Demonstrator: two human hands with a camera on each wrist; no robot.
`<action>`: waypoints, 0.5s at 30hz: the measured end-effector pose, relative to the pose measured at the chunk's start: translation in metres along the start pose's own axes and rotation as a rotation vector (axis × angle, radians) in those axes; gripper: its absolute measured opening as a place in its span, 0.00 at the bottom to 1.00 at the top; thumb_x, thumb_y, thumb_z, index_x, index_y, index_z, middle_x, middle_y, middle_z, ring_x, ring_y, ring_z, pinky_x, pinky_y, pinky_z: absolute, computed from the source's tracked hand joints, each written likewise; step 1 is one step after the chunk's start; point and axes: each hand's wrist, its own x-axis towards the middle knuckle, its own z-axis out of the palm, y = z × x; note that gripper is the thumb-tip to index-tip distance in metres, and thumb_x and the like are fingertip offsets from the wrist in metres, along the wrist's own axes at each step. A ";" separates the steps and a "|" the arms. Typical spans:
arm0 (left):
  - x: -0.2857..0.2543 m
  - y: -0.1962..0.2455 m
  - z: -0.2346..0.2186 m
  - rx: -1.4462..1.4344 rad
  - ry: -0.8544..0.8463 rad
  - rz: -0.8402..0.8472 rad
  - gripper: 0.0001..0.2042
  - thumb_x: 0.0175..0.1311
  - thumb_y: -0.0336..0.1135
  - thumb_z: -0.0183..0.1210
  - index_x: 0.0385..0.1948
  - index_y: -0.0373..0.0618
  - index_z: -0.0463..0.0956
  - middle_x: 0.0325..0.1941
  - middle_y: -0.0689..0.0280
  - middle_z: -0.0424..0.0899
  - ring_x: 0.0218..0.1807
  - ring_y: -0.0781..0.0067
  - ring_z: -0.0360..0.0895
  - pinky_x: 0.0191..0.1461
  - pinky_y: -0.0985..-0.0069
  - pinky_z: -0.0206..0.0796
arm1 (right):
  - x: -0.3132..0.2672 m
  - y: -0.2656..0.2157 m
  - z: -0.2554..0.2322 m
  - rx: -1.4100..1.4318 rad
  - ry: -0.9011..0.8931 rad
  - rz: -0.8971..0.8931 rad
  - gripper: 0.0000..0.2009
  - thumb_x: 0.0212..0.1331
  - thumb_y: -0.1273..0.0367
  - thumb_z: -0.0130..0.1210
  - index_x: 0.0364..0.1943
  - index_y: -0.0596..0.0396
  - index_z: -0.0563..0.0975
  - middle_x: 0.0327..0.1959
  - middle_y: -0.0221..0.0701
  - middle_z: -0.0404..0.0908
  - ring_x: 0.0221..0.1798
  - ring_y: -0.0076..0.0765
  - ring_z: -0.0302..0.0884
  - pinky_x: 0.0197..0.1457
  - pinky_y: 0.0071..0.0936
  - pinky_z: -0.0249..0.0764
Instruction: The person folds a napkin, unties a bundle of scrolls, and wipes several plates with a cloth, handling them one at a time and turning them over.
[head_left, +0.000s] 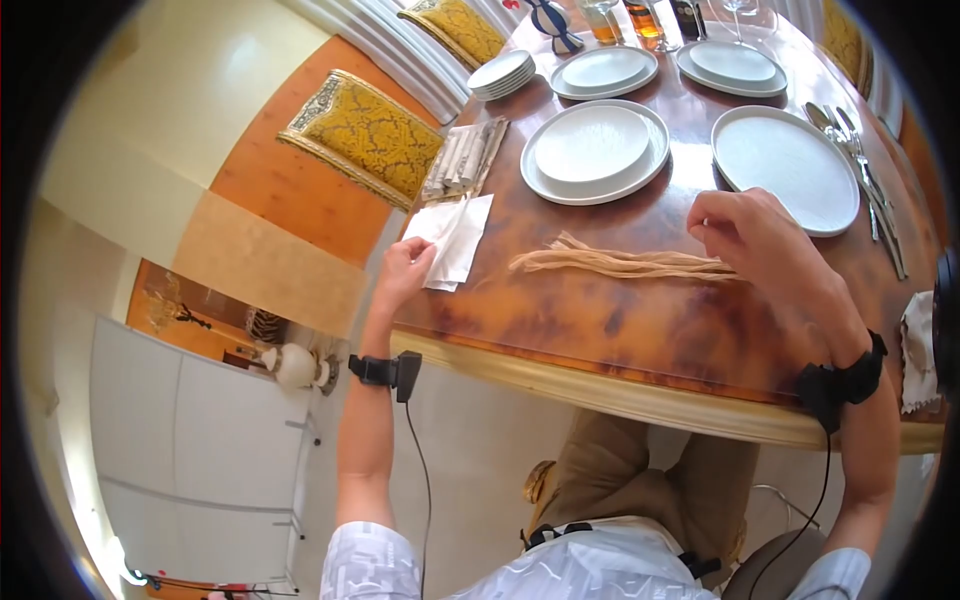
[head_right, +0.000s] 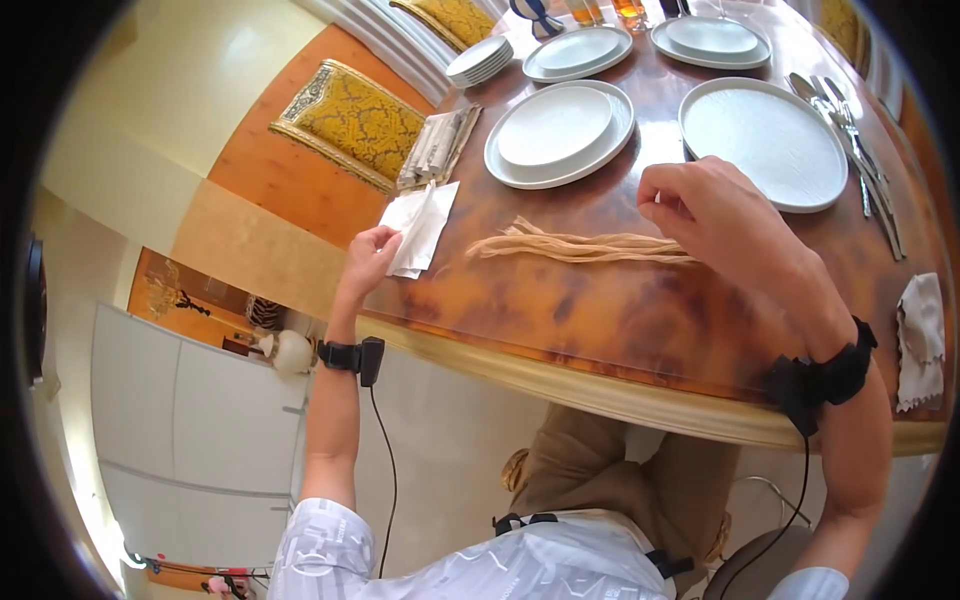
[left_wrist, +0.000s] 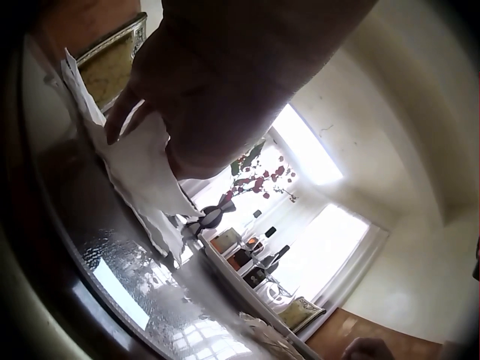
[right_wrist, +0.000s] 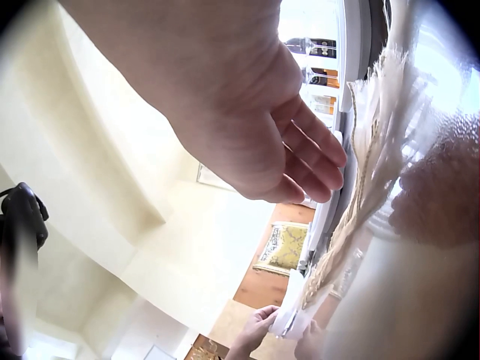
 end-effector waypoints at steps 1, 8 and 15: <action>0.001 -0.002 0.000 -0.013 -0.015 -0.015 0.13 0.68 0.38 0.63 0.38 0.33 0.85 0.28 0.57 0.88 0.32 0.76 0.84 0.38 0.72 0.74 | 0.000 -0.001 -0.001 -0.013 -0.001 -0.002 0.06 0.63 0.72 0.57 0.36 0.61 0.81 0.25 0.44 0.81 0.31 0.53 0.80 0.38 0.41 0.74; 0.003 0.002 -0.006 -0.132 -0.079 -0.093 0.11 0.70 0.34 0.63 0.38 0.33 0.85 0.29 0.67 0.88 0.31 0.83 0.80 0.35 0.79 0.71 | -0.002 -0.002 -0.001 -0.058 0.006 -0.023 0.06 0.63 0.71 0.57 0.35 0.60 0.82 0.27 0.44 0.84 0.33 0.54 0.82 0.40 0.42 0.76; 0.006 -0.024 -0.007 -0.516 0.076 -0.226 0.07 0.71 0.30 0.62 0.40 0.34 0.83 0.33 0.69 0.87 0.34 0.83 0.80 0.40 0.80 0.72 | -0.002 0.003 0.000 -0.070 0.008 -0.016 0.07 0.64 0.70 0.58 0.35 0.60 0.82 0.28 0.44 0.84 0.34 0.54 0.83 0.41 0.43 0.76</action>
